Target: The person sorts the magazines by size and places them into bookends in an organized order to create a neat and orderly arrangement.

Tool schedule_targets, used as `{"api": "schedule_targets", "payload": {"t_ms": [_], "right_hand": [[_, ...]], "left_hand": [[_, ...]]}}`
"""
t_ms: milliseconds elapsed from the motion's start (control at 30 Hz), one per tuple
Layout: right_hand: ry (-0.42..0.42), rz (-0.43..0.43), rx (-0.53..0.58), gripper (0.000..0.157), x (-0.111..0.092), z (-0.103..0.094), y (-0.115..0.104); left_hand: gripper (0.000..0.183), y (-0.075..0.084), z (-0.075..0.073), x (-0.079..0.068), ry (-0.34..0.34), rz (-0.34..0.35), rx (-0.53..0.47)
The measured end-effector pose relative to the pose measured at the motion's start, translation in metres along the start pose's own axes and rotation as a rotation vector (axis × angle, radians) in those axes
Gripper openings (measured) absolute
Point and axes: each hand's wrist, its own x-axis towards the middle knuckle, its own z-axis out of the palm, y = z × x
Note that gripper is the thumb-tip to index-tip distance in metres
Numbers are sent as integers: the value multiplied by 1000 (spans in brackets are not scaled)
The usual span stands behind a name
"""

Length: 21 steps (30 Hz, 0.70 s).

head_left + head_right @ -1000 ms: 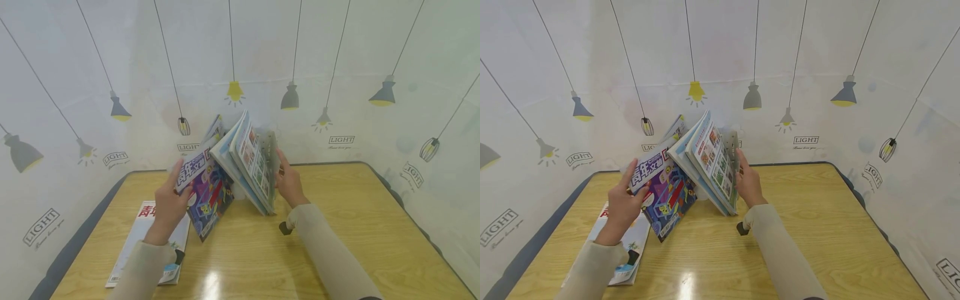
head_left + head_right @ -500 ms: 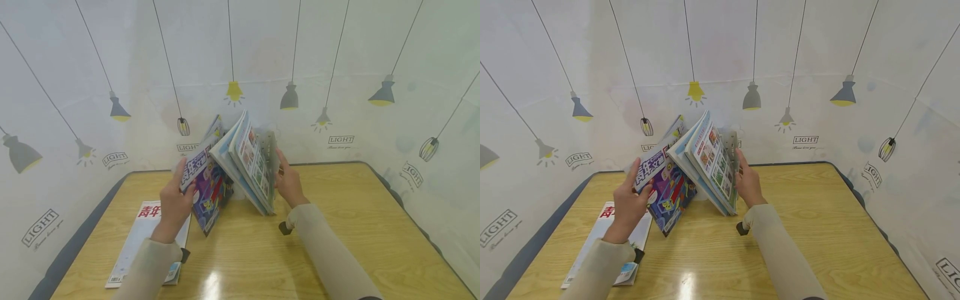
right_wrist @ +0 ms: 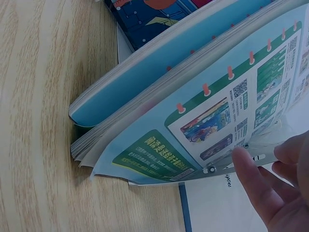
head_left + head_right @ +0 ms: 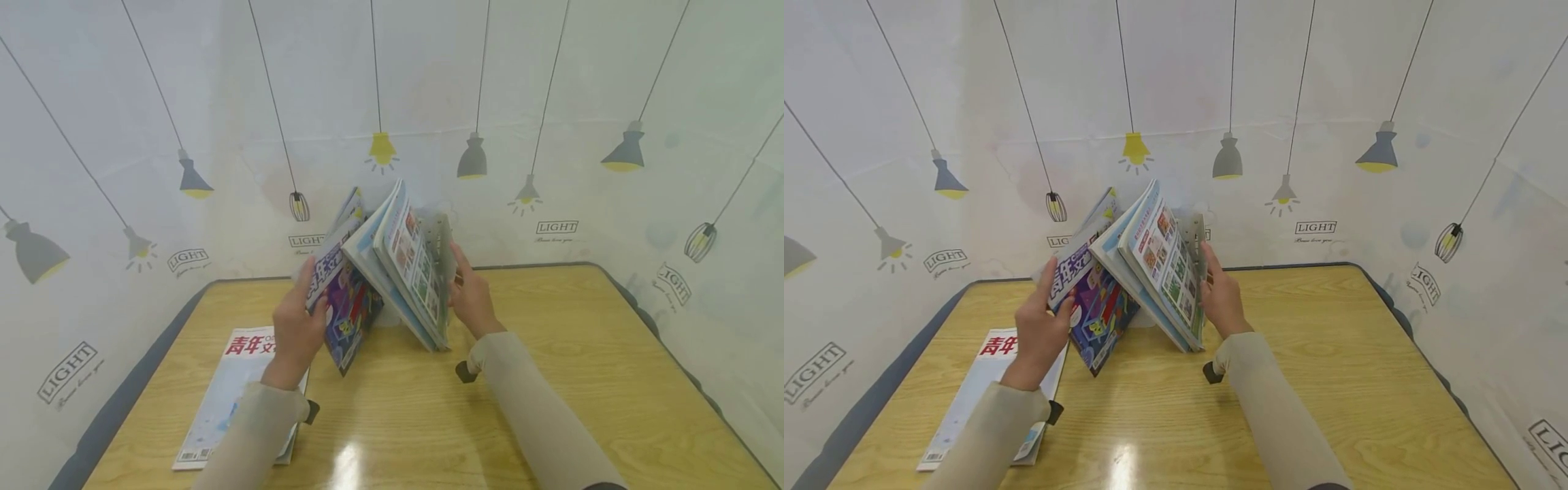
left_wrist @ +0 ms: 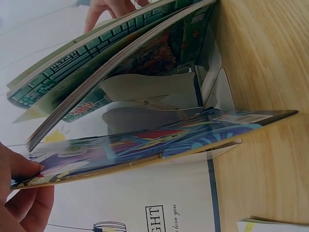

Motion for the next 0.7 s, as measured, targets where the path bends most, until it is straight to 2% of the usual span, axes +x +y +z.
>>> {"api": "schedule_targets", "payload": {"t_ms": [200, 467, 700], "right_hand": [[3, -13, -18, 81, 0, 1, 1], [-7, 10, -17, 84, -1, 0, 0], [-11, 7, -24, 80, 0, 0, 0]], "left_hand": [[78, -2, 5, 0, 3, 22, 24], [76, -6, 16, -3, -5, 40, 41], [77, -1, 17, 3, -17, 32, 21]]}}
